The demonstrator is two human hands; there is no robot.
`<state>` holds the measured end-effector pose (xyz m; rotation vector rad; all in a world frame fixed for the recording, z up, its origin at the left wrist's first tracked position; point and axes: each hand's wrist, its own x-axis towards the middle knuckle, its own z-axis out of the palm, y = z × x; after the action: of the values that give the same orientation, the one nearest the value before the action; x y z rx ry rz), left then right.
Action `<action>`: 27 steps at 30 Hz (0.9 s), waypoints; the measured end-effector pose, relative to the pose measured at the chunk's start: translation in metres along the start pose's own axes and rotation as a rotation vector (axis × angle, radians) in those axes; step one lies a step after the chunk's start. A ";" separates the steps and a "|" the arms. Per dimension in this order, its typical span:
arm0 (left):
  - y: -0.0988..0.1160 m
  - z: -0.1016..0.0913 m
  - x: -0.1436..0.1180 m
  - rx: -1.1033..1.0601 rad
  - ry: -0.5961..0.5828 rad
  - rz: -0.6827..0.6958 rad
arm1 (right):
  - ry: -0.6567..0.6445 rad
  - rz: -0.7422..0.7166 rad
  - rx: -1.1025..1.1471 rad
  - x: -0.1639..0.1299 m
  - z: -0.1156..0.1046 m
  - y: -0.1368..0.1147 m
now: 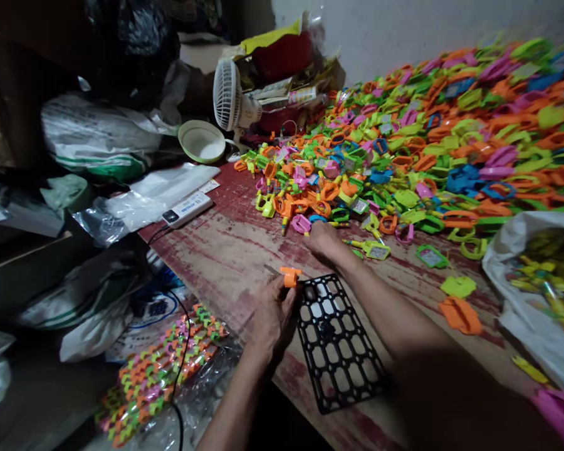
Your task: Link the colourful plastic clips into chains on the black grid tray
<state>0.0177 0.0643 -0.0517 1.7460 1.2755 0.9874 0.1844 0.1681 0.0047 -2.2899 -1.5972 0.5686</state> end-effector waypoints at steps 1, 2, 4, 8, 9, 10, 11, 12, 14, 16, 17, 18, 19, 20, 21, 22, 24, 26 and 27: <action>0.000 0.000 0.000 -0.017 -0.005 -0.004 | -0.027 -0.012 0.051 -0.008 -0.004 0.009; 0.000 0.000 0.000 -0.036 -0.012 -0.012 | -0.059 -0.029 0.109 -0.020 -0.007 0.018; 0.000 0.001 -0.001 -0.070 -0.028 -0.028 | -0.117 -0.072 0.231 -0.048 -0.009 0.036; 0.001 0.001 -0.004 -0.092 -0.043 -0.053 | -0.051 -0.173 0.546 -0.097 0.010 0.066; 0.002 0.000 -0.004 -0.087 -0.044 -0.058 | 0.009 -0.196 0.592 -0.103 0.018 0.070; 0.002 0.000 -0.004 -0.079 -0.044 -0.060 | 0.066 -0.217 0.609 -0.107 0.027 0.073; 0.003 -0.001 -0.004 -0.069 -0.045 -0.060 | 0.111 -0.233 0.596 -0.110 0.034 0.074; 0.004 -0.001 -0.004 -0.057 -0.045 -0.058 | 0.144 -0.245 0.575 -0.110 0.041 0.075; 0.008 -0.002 -0.005 -0.030 -0.044 -0.055 | 0.184 -0.277 0.517 -0.109 0.052 0.073; 0.013 -0.003 -0.005 -0.007 -0.044 -0.051 | 0.251 -0.325 0.424 -0.109 0.057 0.072; 0.015 -0.004 -0.005 0.002 -0.045 -0.047 | 0.294 -0.359 0.369 -0.109 0.059 0.071; 0.016 -0.004 -0.005 0.008 -0.045 -0.043 | 0.341 -0.401 0.315 -0.110 0.060 0.071; 0.017 -0.004 -0.005 0.012 -0.042 -0.039 | 0.387 -0.453 0.269 -0.110 0.060 0.071; 0.018 -0.004 -0.005 0.015 -0.036 -0.035 | 0.423 -0.511 0.234 -0.111 0.061 0.071; 0.018 -0.003 -0.004 0.017 -0.028 -0.031 | 0.452 -0.567 0.211 -0.111 0.061 0.071; 0.018 -0.003 -0.004 0.019 -0.020 -0.026 | 0.473 -0.615 0.196 -0.111 0.061 0.070; 0.017 -0.002 -0.003 0.026 -0.014 -0.010 | 0.507 -0.663 0.185 -0.111 0.060 0.069; 0.016 -0.003 -0.001 0.034 -0.022 0.008 | 0.514 -0.695 0.185 -0.109 0.059 0.067; 0.015 -0.003 0.000 0.037 -0.028 0.016 | 0.501 -0.728 0.191 -0.109 0.058 0.066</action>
<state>0.0207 0.0610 -0.0376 1.7946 1.2720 0.9504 0.1778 0.0442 -0.0593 -1.3972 -1.8277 -0.0379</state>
